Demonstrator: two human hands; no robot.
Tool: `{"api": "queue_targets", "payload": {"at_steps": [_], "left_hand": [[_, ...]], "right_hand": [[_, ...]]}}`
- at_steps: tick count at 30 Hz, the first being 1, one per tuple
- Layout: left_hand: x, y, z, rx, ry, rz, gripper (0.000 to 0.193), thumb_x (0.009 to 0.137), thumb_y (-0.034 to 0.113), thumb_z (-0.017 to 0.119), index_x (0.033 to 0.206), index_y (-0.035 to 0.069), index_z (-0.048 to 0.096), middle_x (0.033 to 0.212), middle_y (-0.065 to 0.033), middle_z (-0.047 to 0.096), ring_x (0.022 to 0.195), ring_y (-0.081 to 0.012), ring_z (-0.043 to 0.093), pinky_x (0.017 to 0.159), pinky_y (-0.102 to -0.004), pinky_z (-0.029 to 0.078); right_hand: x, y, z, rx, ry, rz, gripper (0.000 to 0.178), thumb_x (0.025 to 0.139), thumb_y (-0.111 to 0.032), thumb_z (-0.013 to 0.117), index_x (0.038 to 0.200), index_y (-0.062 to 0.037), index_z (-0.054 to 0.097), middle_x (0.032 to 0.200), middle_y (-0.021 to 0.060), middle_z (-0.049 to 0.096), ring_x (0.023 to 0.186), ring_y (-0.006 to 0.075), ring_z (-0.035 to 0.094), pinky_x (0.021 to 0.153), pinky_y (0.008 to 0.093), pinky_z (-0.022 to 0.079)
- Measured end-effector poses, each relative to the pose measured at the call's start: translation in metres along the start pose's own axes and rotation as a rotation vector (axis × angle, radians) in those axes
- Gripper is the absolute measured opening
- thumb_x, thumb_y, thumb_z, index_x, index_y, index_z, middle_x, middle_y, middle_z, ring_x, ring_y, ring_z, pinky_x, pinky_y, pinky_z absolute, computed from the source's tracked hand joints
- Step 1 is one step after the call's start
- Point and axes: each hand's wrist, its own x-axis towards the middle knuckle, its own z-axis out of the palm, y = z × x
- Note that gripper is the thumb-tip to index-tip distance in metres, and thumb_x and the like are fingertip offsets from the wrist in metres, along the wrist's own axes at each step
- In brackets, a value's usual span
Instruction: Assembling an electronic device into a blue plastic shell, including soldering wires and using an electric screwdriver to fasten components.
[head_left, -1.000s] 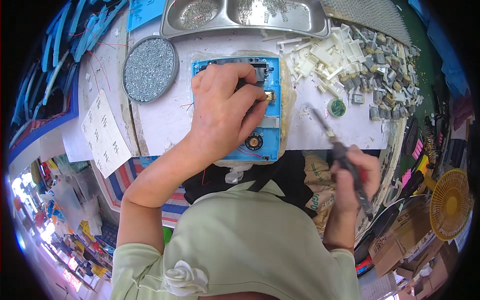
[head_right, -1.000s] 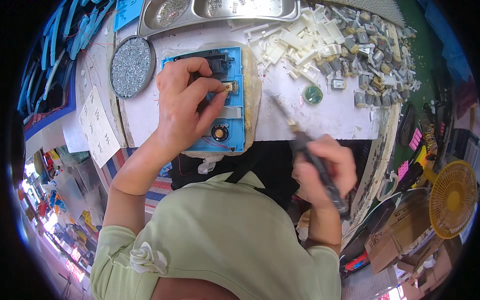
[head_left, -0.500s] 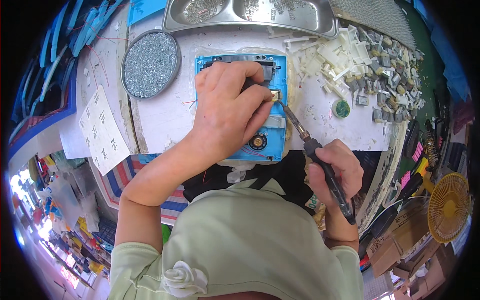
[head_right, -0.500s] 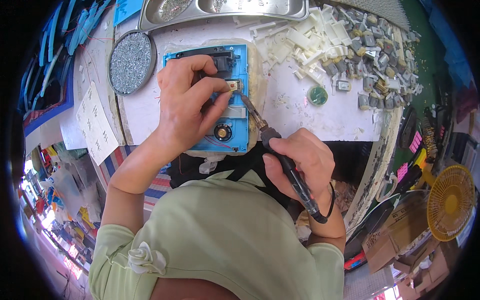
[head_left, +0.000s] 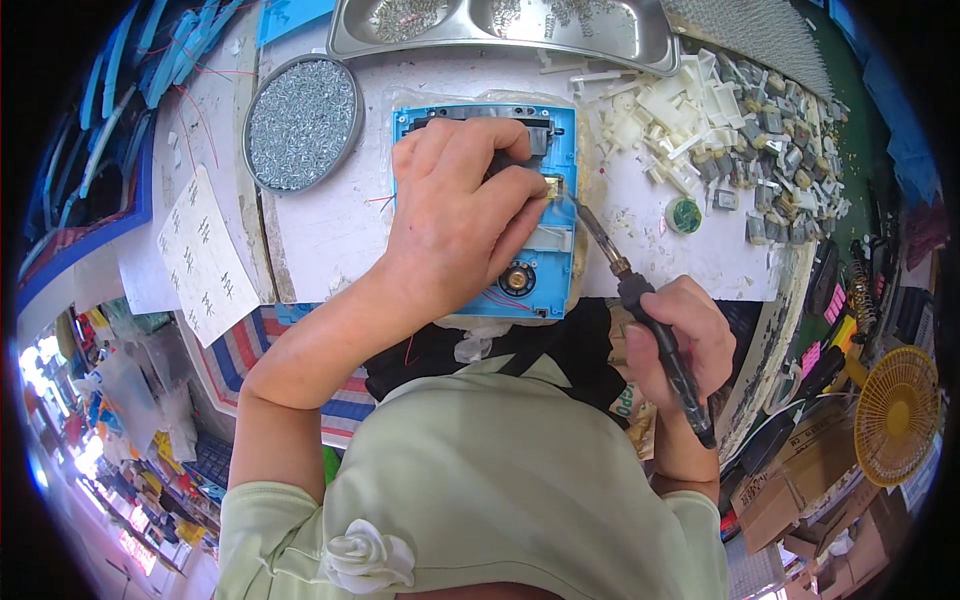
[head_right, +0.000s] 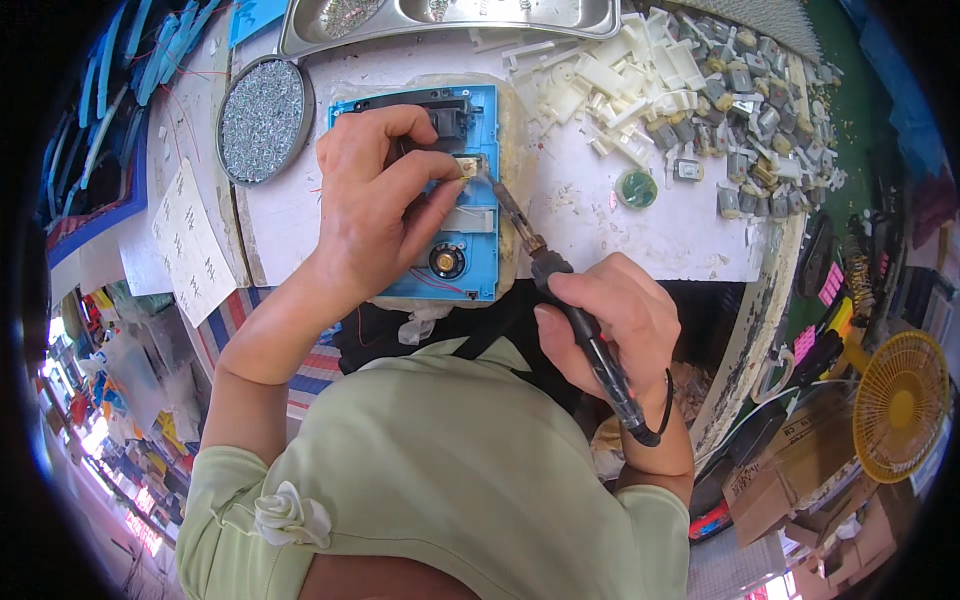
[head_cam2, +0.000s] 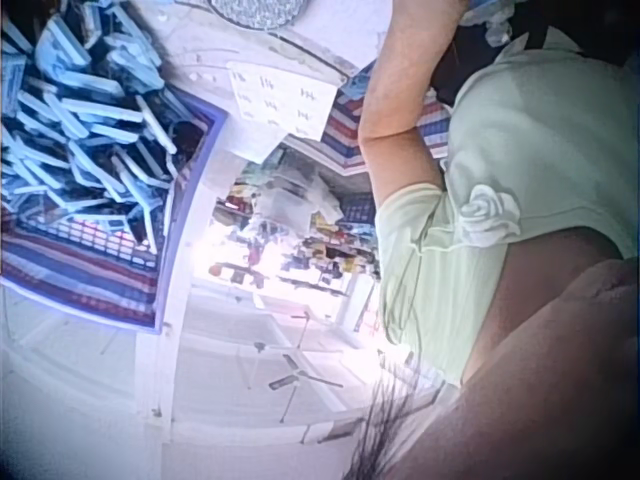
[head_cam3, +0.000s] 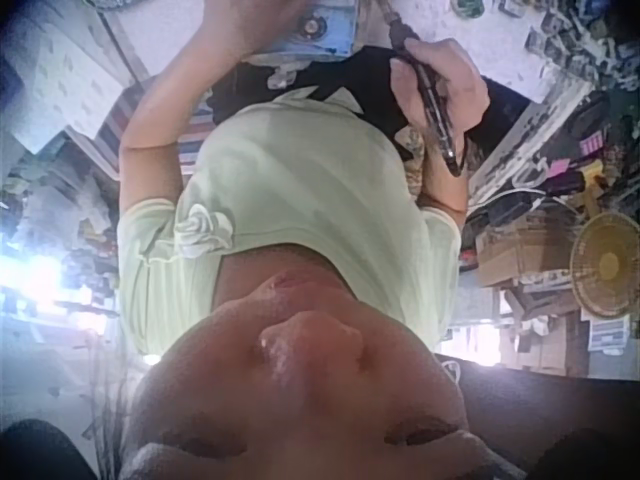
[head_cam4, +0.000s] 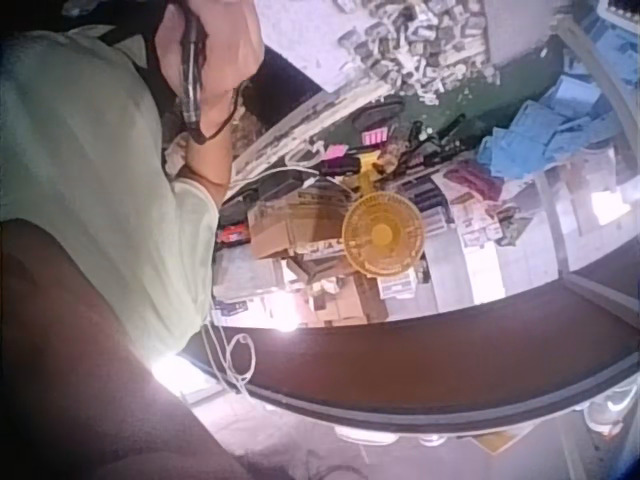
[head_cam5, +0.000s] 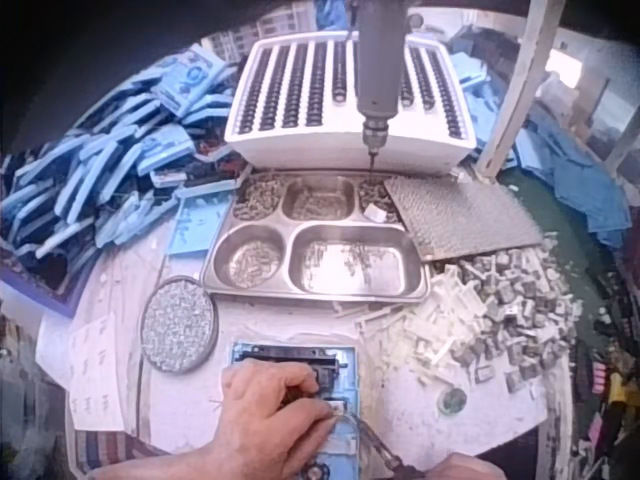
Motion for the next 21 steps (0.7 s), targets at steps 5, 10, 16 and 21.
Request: {"api": "queue_targets", "payload": {"at_steps": [5, 10, 16, 21], "left_hand": [[0.0, 0.002, -0.001, 0.006, -0.013, -0.016, 0.02, 0.073, 0.012, 0.078, 0.09, 0.013, 0.068, 0.111, -0.0026, 0.059, 0.099, -0.0254, 0.054, 0.09, -0.0427, 0.035], [0.003, 0.002, -0.004, 0.028, -0.008, 0.016, 0.025, 0.069, 0.008, 0.081, 0.092, 0.01, 0.071, 0.108, -0.0062, 0.06, 0.095, -0.0254, 0.056, 0.086, -0.0397, 0.037], [0.004, 0.004, -0.005, 0.019, -0.023, 0.007, 0.028, 0.068, 0.006, 0.082, 0.093, 0.01, 0.071, 0.108, -0.0069, 0.06, 0.095, -0.0254, 0.056, 0.085, -0.0396, 0.037], [0.005, 0.005, -0.007, 0.039, -0.042, 0.003, 0.028, 0.069, 0.006, 0.083, 0.094, 0.01, 0.072, 0.107, -0.0072, 0.06, 0.096, -0.0254, 0.056, 0.085, -0.0396, 0.037]], "right_hand": [[-0.004, 0.003, -0.004, 0.036, 0.04, 0.031, 0.033, 0.079, 0.002, 0.078, 0.11, 0.0005, 0.064, 0.071, 0.0076, 0.061, 0.056, 0.0191, 0.055, 0.05, 0.0298, 0.041], [-0.004, 0.005, -0.008, 0.039, 0.053, 0.027, 0.033, 0.079, 0.001, 0.078, 0.11, 0.0007, 0.064, 0.071, 0.0073, 0.061, 0.056, 0.0187, 0.055, 0.05, 0.0294, 0.041], [-0.004, 0.005, -0.011, 0.044, 0.052, 0.013, 0.032, 0.08, -0.001, 0.079, 0.109, 0.0006, 0.064, 0.069, 0.0066, 0.06, 0.056, 0.0191, 0.055, 0.05, 0.0299, 0.042], [-0.003, 0.008, -0.015, 0.033, 0.046, 0.006, 0.032, 0.081, -0.002, 0.079, 0.109, 0.0002, 0.064, 0.068, 0.0066, 0.06, 0.055, 0.0205, 0.055, 0.05, 0.0304, 0.042]]}}
